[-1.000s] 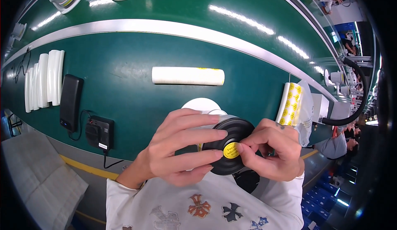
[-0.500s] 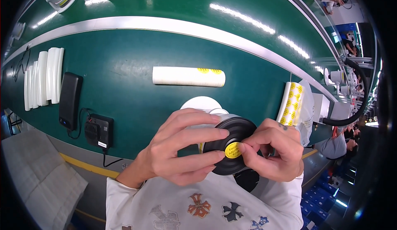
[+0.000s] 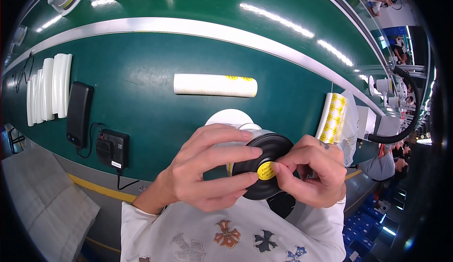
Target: Applying yellow identification or quality control stickers to the front of security cameras on an assembly line.
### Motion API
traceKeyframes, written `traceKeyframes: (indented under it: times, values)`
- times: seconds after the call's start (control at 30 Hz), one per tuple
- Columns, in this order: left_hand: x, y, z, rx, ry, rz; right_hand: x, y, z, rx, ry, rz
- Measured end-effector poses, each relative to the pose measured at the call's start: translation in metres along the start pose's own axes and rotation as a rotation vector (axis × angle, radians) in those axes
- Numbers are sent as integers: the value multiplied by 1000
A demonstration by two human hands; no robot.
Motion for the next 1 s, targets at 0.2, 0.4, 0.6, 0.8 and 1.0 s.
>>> traceKeyframes:
  times: [0.2, 0.4, 0.6, 0.8, 1.0]
  values:
    - [-2, 2, 3, -76, 21, -68, 0, 2, 1, 0, -1, 11]
    - [-1, 3, 6, -217, 76, -125, 2, -1, 1, 34, 29, 71]
    - [-23, 2, 7, 120, -159, 6, 8, 5, 34, -226, 175, 47]
    - [-39, 20, -8, 155, -668, -335, 17, 25, 56, -634, 262, 215]
    - [-38, 27, -12, 127, -742, -287, 17, 32, 61, -751, 232, 250]
Point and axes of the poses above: each hand's wrist, its own x-axis away from the middle knuckle, its own y-axis out of the palm, z = x × y, the point moved 6 cm from there along -x, towards the middle knuckle, and after that the axes turned 8 degrees about y, right-handed, at the moved point
